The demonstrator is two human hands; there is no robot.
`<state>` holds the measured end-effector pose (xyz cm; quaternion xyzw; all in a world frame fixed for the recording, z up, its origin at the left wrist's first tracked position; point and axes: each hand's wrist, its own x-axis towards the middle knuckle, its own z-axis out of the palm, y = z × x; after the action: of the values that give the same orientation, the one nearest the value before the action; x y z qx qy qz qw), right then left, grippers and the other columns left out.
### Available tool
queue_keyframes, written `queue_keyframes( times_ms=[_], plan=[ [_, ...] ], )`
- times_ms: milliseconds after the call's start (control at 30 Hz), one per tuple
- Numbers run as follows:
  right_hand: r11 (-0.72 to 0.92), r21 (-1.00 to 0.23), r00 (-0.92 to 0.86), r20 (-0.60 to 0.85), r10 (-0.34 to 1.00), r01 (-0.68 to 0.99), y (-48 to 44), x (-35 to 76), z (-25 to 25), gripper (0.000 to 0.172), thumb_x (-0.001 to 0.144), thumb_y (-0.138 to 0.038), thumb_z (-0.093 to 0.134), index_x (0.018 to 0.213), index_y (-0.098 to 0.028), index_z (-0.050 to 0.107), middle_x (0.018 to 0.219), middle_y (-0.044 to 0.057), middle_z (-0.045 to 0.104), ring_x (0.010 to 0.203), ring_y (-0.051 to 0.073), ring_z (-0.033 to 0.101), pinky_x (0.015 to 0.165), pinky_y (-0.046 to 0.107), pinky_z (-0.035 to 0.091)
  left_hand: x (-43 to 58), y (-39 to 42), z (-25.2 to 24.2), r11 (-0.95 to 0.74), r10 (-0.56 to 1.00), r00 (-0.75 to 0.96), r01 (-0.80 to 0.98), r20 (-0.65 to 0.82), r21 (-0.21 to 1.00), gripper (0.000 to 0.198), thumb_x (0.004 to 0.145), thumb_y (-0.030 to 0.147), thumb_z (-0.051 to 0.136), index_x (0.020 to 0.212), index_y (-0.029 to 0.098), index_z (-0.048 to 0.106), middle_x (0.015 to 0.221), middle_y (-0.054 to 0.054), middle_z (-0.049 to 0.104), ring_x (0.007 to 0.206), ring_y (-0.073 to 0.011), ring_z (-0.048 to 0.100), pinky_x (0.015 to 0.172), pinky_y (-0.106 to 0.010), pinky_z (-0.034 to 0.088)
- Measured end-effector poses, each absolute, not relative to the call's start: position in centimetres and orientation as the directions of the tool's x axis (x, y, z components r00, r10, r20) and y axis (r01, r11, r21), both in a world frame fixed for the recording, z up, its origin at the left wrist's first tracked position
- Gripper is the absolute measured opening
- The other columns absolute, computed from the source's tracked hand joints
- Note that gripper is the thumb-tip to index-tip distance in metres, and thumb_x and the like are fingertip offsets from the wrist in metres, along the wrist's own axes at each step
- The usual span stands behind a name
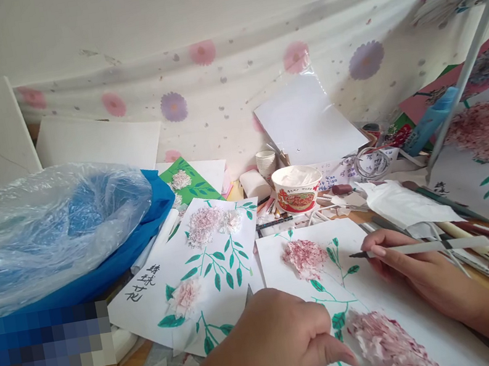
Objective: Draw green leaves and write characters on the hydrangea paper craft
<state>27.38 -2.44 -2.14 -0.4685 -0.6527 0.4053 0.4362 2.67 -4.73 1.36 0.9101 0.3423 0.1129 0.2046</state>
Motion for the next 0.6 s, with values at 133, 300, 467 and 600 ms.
queue_keyframes(
  times_ms=[133, 300, 467, 600],
  plan=[
    [0.242, -0.933, -0.192, 0.195, 0.962, 0.264, -2.4, 27.5, -2.2, 0.024, 0.087, -0.04, 0.042, 0.076, -0.02, 0.05, 0.065, 0.0, 0.047, 0.059, 0.013, 0.041, 0.053, 0.023, 0.035, 3.1, -5.1, 1.6, -0.647, 0.698, 0.714, 0.603, 0.045, 0.467, 0.03, 0.073, 0.053, 0.05, 0.067, 0.024, 0.049, 0.054, 0.009, 0.05, 0.054, -0.0066, 0.041, 0.052, -0.021, 0.023],
    [0.247, -0.928, -0.176, 0.203, 0.963, 0.279, -2.5, 27.5, -2.2, 0.026, 0.086, -0.041, 0.042, 0.076, -0.019, 0.05, 0.065, 0.001, 0.047, 0.059, 0.014, 0.042, 0.052, 0.024, 0.035, 3.2, -5.1, 1.5, -0.675, 0.691, 0.721, 0.611, 0.063, 0.415, 0.026, 0.073, 0.049, 0.053, 0.067, 0.024, 0.052, 0.057, 0.008, 0.054, 0.06, -0.0089, 0.047, 0.054, -0.02, 0.027],
    [0.235, -0.943, -0.172, 0.197, 0.965, 0.237, -2.5, 27.4, -2.1, 0.027, 0.085, -0.044, 0.043, 0.075, -0.02, 0.05, 0.063, 0.0, 0.047, 0.058, 0.014, 0.042, 0.053, 0.024, 0.035, 2.3, -4.2, 1.5, -0.615, 0.764, 0.627, 0.638, 0.151, 0.463, 0.023, 0.075, 0.042, 0.055, 0.067, 0.021, 0.053, 0.062, 0.006, 0.059, 0.06, -0.0091, 0.049, 0.055, -0.02, 0.029],
    [0.249, -0.947, -0.17, 0.216, 0.961, 0.202, -2.3, 27.4, -2.1, 0.025, 0.085, -0.042, 0.044, 0.075, -0.02, 0.051, 0.063, -0.001, 0.047, 0.057, 0.014, 0.041, 0.052, 0.024, 0.033, 1.1, -3.3, 2.0, -0.551, 0.818, 0.544, 0.651, 0.185, 0.522, 0.037, 0.08, 0.05, 0.041, 0.059, 0.019, 0.045, 0.051, 0.006, 0.053, 0.053, -0.0075, 0.047, 0.053, -0.02, 0.029]
  ],
)
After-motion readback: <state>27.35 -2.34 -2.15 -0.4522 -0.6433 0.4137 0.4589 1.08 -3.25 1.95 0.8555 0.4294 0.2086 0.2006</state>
